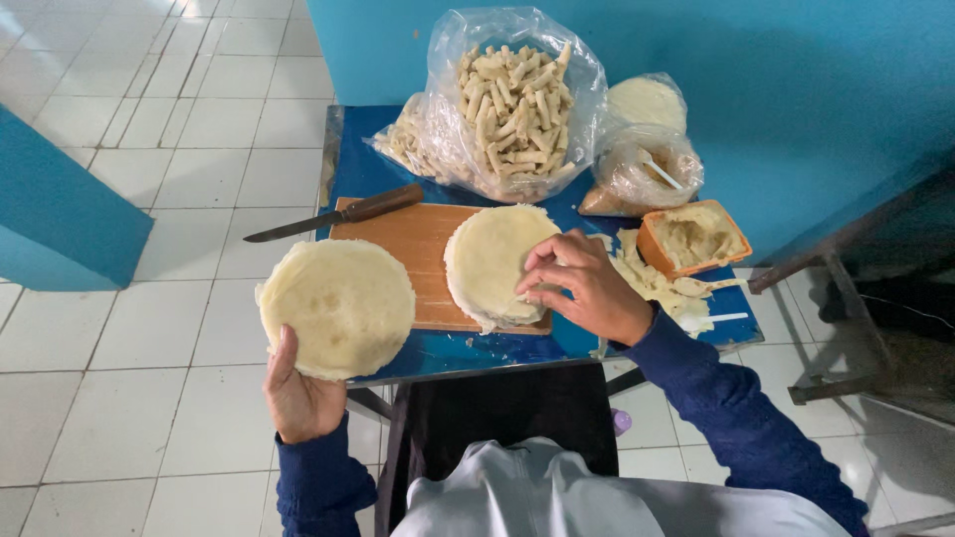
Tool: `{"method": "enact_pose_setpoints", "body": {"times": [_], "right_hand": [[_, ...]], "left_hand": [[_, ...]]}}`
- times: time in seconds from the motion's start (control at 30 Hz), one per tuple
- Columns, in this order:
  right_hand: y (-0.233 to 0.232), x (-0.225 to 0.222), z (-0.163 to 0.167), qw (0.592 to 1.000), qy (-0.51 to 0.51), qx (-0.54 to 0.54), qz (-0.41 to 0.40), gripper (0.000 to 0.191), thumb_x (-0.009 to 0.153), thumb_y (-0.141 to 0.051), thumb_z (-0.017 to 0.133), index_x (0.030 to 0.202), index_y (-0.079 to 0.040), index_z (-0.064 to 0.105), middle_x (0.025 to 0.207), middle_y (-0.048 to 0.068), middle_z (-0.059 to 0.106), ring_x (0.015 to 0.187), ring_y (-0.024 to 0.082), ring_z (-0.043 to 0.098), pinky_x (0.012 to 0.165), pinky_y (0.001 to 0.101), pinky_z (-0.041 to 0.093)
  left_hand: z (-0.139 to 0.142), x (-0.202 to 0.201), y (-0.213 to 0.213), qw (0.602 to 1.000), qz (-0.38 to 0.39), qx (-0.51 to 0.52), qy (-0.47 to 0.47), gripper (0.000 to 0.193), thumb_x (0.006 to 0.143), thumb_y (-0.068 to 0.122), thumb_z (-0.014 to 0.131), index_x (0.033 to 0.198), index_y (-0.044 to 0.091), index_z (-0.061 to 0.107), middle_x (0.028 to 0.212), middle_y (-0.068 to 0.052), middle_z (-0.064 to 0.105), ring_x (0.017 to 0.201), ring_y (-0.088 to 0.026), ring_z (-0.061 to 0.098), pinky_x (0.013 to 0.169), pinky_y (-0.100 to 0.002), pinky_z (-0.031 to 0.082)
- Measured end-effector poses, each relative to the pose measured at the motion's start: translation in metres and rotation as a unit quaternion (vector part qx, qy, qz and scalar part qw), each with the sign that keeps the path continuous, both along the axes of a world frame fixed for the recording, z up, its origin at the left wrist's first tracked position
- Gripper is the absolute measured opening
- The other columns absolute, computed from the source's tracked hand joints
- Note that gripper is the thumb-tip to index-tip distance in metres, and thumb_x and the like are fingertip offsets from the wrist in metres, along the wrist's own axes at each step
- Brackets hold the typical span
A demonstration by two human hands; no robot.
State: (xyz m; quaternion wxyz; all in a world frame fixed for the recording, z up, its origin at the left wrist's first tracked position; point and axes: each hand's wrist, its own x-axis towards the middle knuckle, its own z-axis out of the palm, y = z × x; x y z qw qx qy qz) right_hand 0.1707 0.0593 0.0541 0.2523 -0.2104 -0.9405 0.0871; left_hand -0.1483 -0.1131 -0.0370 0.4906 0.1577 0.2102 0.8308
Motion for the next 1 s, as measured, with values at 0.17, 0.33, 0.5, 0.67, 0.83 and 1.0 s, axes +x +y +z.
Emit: {"method": "enact_pose_setpoints", "body": {"times": [0.17, 0.33, 0.5, 0.67, 0.83, 1.0], "right_hand": [[0.021, -0.011, 0.0, 0.999, 0.025, -0.018, 0.033, 0.015, 0.09, -0.021, 0.076, 0.105, -0.021, 0.079, 0.105, -0.002, 0.069, 0.104, 0.021, 0.064, 0.094, 0.0389, 0.046], [0.055, -0.059, -0.006, 0.998, 0.043, -0.002, 0.044, 0.023, 0.091, -0.014, 0.072, 0.114, -0.011, 0.077, 0.104, 0.005, 0.065, 0.096, 0.026, 0.066, 0.085, 0.0387, 0.052], [0.066, -0.079, -0.014, 0.999, 0.015, -0.035, 0.029, 0.01, 0.089, -0.015, 0.073, 0.094, -0.007, 0.072, 0.094, 0.008, 0.06, 0.088, 0.026, 0.064, 0.08, 0.0398, 0.051], [0.07, -0.086, -0.024, 0.999, 0.028, -0.046, 0.003, 0.01, 0.094, -0.014, 0.069, 0.094, -0.004, 0.066, 0.096, 0.009, 0.059, 0.088, 0.027, 0.064, 0.078, 0.0406, 0.051], [0.072, -0.084, -0.028, 0.999, 0.009, -0.037, -0.018, 0.013, 0.098, -0.021, 0.068, 0.101, -0.009, 0.069, 0.101, 0.007, 0.064, 0.096, 0.025, 0.067, 0.086, 0.0388, 0.053], [0.046, -0.066, -0.037, 0.987, 0.015, 0.158, 0.003, 0.047, 0.094, -0.033, 0.065, 0.131, -0.003, 0.065, 0.136, 0.013, 0.061, 0.126, 0.033, 0.059, 0.106, 0.0471, 0.039]], "left_hand": [[0.003, 0.001, -0.002, 1.0, 0.0, 0.019, -0.002, 0.054, 0.109, 0.021, 0.047, 0.159, 0.005, 0.033, 0.157, -0.016, 0.047, 0.143, -0.033, 0.048, 0.115, -0.054, 0.043], [0.002, 0.008, -0.002, 1.0, 0.0, 0.015, -0.024, 0.054, 0.108, 0.021, 0.046, 0.159, 0.005, 0.033, 0.157, -0.015, 0.047, 0.143, -0.033, 0.048, 0.115, -0.054, 0.042], [-0.002, 0.011, -0.001, 0.999, 0.002, -0.004, -0.032, 0.054, 0.107, 0.02, 0.047, 0.158, 0.005, 0.033, 0.156, -0.015, 0.047, 0.14, -0.033, 0.05, 0.113, -0.053, 0.044], [0.001, 0.013, 0.004, 0.999, -0.02, 0.019, -0.042, 0.055, 0.109, 0.02, 0.047, 0.159, 0.003, 0.031, 0.156, -0.017, 0.047, 0.14, -0.033, 0.05, 0.112, -0.052, 0.045], [0.018, 0.027, 0.016, 0.999, -0.035, 0.004, -0.028, 0.058, 0.108, 0.025, 0.046, 0.16, 0.007, 0.029, 0.157, -0.014, 0.046, 0.141, -0.032, 0.05, 0.113, -0.051, 0.045], [0.042, 0.048, 0.028, 0.999, -0.044, 0.025, 0.005, 0.061, 0.109, 0.04, 0.037, 0.161, 0.01, 0.029, 0.158, -0.012, 0.045, 0.141, -0.032, 0.049, 0.111, -0.05, 0.046]]}}
